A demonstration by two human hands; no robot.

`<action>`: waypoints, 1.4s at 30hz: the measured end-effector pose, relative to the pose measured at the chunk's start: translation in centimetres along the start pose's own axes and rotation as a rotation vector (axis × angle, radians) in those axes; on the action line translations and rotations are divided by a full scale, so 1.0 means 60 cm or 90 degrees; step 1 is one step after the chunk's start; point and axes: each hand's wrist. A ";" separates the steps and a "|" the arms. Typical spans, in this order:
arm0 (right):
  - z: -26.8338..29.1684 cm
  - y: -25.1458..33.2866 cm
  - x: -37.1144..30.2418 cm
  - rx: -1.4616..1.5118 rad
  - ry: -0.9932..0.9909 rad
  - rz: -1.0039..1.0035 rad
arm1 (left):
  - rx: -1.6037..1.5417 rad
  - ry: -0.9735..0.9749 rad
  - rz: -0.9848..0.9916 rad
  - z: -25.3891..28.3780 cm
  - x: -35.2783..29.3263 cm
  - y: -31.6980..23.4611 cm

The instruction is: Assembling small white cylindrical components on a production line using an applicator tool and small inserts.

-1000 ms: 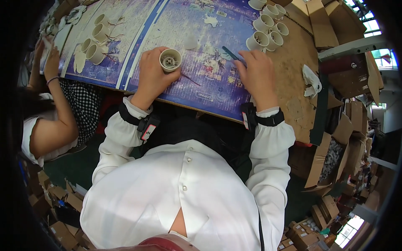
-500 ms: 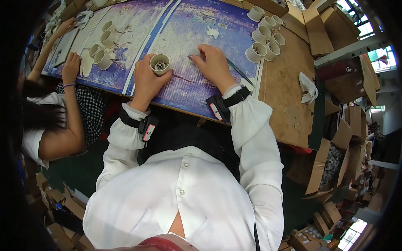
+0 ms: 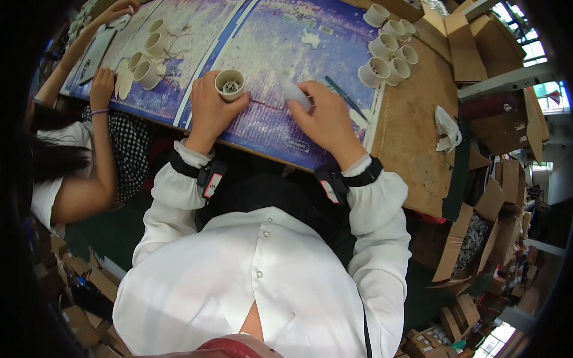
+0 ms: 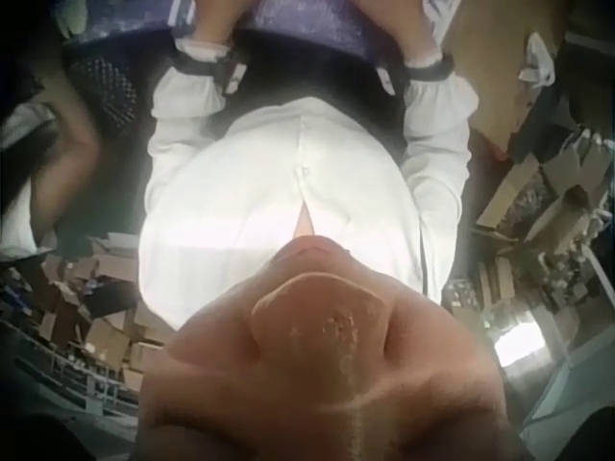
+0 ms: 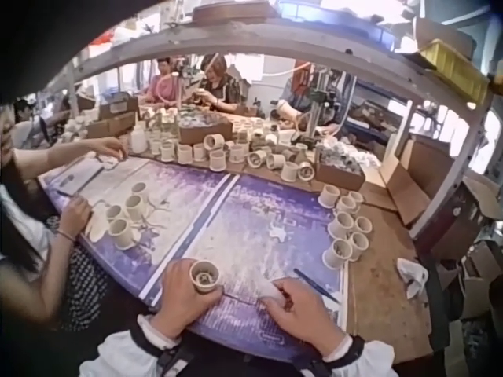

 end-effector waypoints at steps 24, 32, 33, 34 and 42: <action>0.031 -0.022 -0.065 -0.055 -0.036 0.061 | -0.070 0.108 0.004 0.013 0.005 0.009; 0.027 -0.016 -0.063 -0.066 -0.027 0.067 | -0.066 0.110 -0.018 0.016 0.004 0.008; 0.026 -0.015 -0.063 -0.068 -0.029 0.070 | -0.066 0.111 -0.018 0.017 0.005 0.006; 0.025 -0.015 -0.063 -0.069 -0.031 0.072 | -0.067 0.111 -0.019 0.018 0.005 0.004; 0.019 -0.006 -0.061 -0.073 -0.020 0.080 | -0.058 0.107 -0.023 0.017 0.002 0.003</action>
Point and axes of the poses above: each hand's wrist, its own x-axis towards the middle knuckle, its own z-axis out of the back of the hand, y = z × x, and after that the axes turned 14 degrees about -z, right-handed
